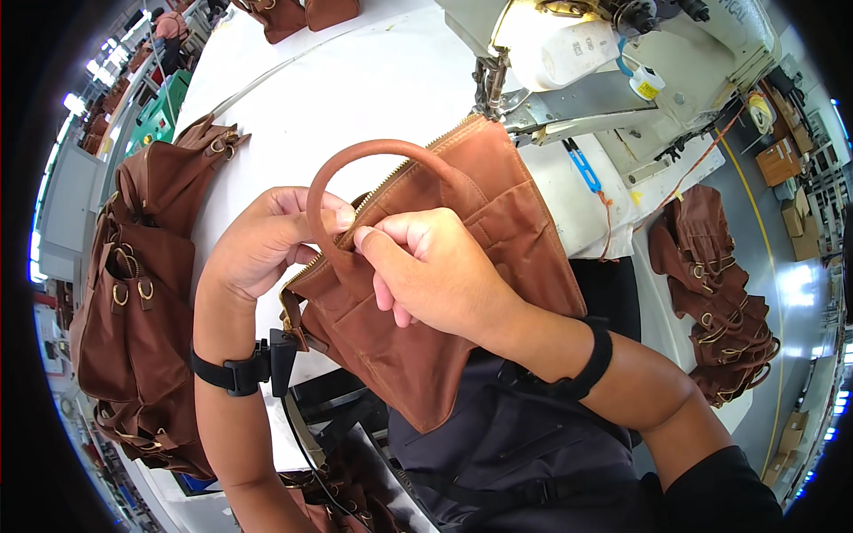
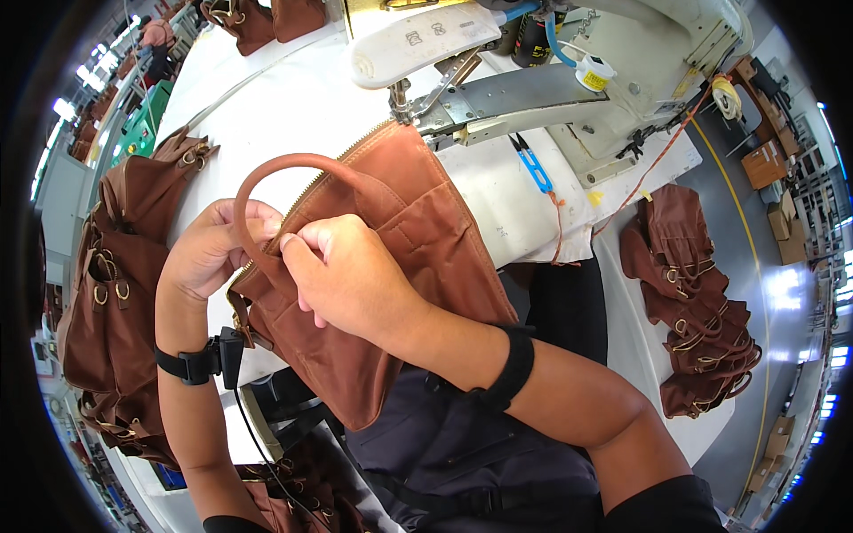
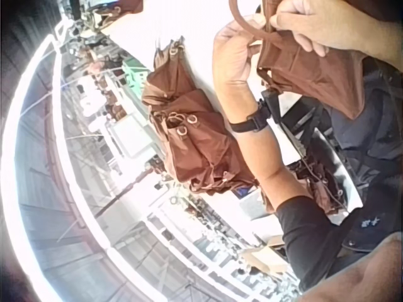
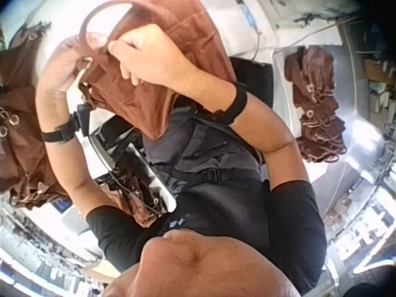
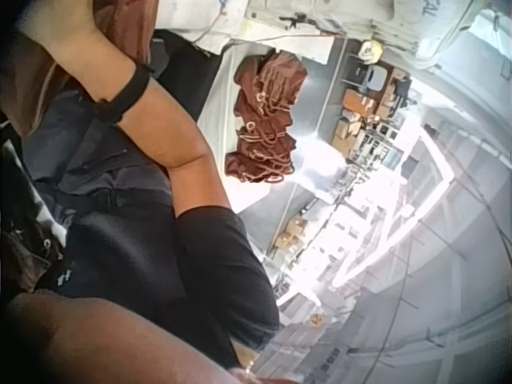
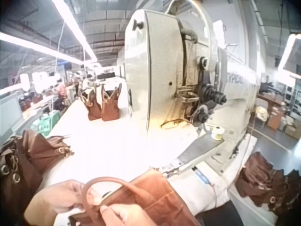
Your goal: The person operates an industrial sewing machine to stitch a zipper onto a brown fabric bag. They guide the bag under the needle, align the zipper tape, and sew along the edge. The person periodically stops to adjust the bag's position and inspect the stitching quality.
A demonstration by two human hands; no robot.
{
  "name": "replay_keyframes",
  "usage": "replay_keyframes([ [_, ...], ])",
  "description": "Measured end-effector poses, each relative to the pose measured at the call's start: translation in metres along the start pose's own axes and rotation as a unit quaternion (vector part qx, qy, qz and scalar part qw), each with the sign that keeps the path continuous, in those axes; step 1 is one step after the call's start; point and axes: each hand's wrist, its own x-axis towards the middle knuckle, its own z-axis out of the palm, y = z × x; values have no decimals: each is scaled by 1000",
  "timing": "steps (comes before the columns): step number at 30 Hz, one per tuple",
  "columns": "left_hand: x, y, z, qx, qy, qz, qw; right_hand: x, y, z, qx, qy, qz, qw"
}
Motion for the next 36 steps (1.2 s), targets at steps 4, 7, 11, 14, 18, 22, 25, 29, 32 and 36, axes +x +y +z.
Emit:
replay_keyframes([
  [4,-1,2,1,-1,5,-3,1000,0,0,0,-3,1,5,1000],
  [7,0,0,0,-4,8,-6,1000,0,-1,0,-4,3,1,1000],
  [11,0,1,1,-5,11,-6,1000,-1,-2,0,-9,6,4,1000],
  [14,-1,3,3,-3,10,-8,1000,0,-1,0,-12,6,5,1000],
  [18,0,4,4,2,4,-3,1000,0,0,1,-5,8,5,1000],
  [22,0,1,9,-2,20,0,1000,1,3,1,-16,18,-4,1000],
  [25,4,-9,2,-27,16,12,999,2,2,0,-16,13,0,1000],
  [29,5,-8,5,-50,14,1,999,-1,5,-4,5,1,4,1000],
  [32,4,-9,0,-45,4,6,999,0,7,-5,20,-5,7,1000],
  [36,5,-4,2,-33,-6,4,999,2,8,-5,17,-4,5,1000],
])
